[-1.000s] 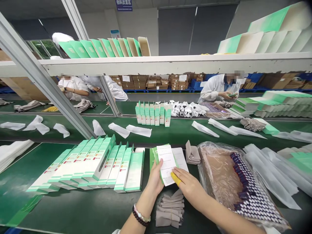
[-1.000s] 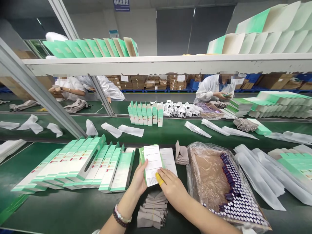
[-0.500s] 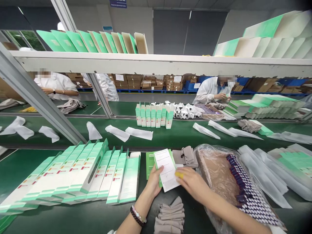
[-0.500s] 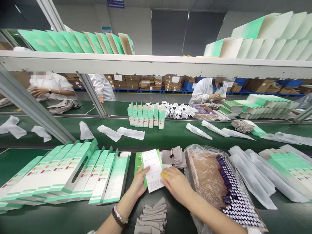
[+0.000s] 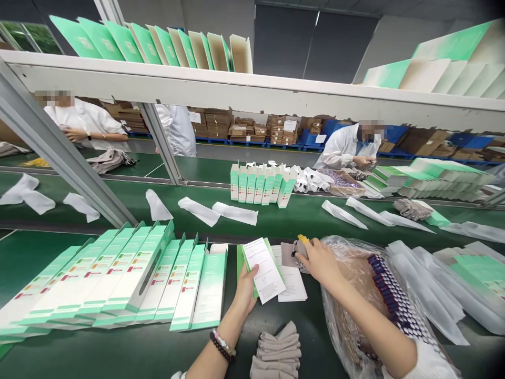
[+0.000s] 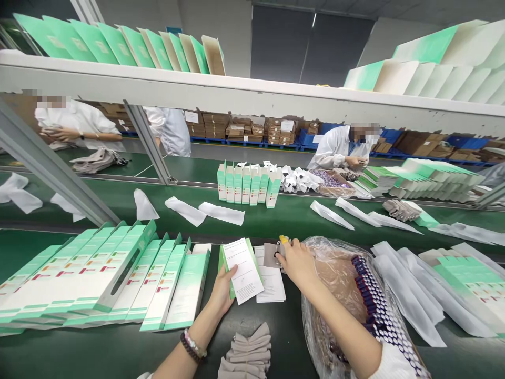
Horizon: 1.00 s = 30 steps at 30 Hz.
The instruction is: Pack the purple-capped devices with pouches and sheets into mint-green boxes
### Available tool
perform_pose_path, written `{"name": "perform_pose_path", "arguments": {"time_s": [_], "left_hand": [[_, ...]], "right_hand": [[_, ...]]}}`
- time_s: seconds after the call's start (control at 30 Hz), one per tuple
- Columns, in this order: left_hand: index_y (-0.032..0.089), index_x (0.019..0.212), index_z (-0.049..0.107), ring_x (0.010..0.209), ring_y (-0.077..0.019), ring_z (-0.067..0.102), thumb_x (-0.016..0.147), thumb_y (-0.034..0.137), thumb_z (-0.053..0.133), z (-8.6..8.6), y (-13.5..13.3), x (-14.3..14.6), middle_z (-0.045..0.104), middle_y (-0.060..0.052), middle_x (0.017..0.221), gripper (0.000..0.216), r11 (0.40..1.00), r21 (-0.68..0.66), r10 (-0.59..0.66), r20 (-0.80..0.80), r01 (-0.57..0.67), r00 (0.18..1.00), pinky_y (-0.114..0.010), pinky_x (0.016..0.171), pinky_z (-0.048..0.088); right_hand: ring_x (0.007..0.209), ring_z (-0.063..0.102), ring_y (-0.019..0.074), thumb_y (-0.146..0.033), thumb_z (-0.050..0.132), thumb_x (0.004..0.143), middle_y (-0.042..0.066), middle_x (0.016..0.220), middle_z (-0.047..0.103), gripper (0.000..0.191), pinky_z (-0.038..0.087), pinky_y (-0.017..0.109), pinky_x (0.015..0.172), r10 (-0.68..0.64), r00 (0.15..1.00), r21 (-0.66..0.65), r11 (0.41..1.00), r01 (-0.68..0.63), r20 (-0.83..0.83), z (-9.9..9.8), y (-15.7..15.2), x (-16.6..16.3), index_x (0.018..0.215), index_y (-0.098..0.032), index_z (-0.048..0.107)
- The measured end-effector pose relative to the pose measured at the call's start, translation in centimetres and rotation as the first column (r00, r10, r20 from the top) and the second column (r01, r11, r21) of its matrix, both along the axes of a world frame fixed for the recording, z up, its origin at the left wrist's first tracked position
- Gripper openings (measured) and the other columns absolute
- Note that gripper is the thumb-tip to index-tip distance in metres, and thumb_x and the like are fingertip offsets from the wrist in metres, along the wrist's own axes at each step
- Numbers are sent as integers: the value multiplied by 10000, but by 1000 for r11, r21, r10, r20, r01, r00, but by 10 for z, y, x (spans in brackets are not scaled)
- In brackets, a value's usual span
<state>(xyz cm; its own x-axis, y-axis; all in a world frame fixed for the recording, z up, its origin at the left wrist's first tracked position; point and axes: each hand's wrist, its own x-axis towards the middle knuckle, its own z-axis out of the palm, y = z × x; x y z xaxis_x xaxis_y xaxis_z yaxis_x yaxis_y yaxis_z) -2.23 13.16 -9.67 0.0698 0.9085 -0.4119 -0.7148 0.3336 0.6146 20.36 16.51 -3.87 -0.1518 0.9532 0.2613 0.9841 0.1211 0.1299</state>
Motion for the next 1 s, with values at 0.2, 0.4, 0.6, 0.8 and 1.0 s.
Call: {"name": "perform_pose_path", "arguments": {"time_s": [0.2,0.4,0.6,0.8,1.0], "left_hand": [[181,1289,535,1006,-314,708,780,213,714,-5,2,-1,740,-119,1117,540,1000,-5,-8,5,8,1000,-420,881,554],[176,1280,555,976,-324,713,779,194,711,-6,2,-1,741,-135,1107,525,999,-42,-29,-8,29,1000,-431,852,558],[189,1253,578,987,-320,710,756,199,729,-3,1,0,744,-117,1105,520,999,-42,-29,-19,28,999,-414,852,553],[185,1303,550,911,-304,726,751,200,733,-4,2,0,758,-113,1043,582,999,-38,-35,-26,34,999,-398,803,562],[202,1347,525,916,-301,728,749,203,737,-8,2,0,755,-112,1065,635,999,-29,-44,-24,43,999,-404,815,563]], "right_hand": [[1041,559,340,-348,601,905,165,1075,606,378,420,389,841,-44,998,-24,999,43,-40,-10,-2,14,1198,-112,569],[1052,581,307,-350,590,907,181,1139,577,456,442,351,845,-160,979,-56,987,154,-128,-29,-10,23,1247,-64,486],[1069,554,340,-370,568,912,184,1117,574,358,424,391,869,-237,960,-72,971,228,-151,-34,-11,22,1139,-93,547],[1072,522,345,-217,549,906,172,1122,583,447,386,411,885,-181,976,-79,982,172,-117,-29,-10,14,1322,-82,459],[999,563,348,-297,561,924,176,1057,573,524,413,417,835,-178,977,-94,981,168,-115,-35,-3,13,1375,-69,420]]}}
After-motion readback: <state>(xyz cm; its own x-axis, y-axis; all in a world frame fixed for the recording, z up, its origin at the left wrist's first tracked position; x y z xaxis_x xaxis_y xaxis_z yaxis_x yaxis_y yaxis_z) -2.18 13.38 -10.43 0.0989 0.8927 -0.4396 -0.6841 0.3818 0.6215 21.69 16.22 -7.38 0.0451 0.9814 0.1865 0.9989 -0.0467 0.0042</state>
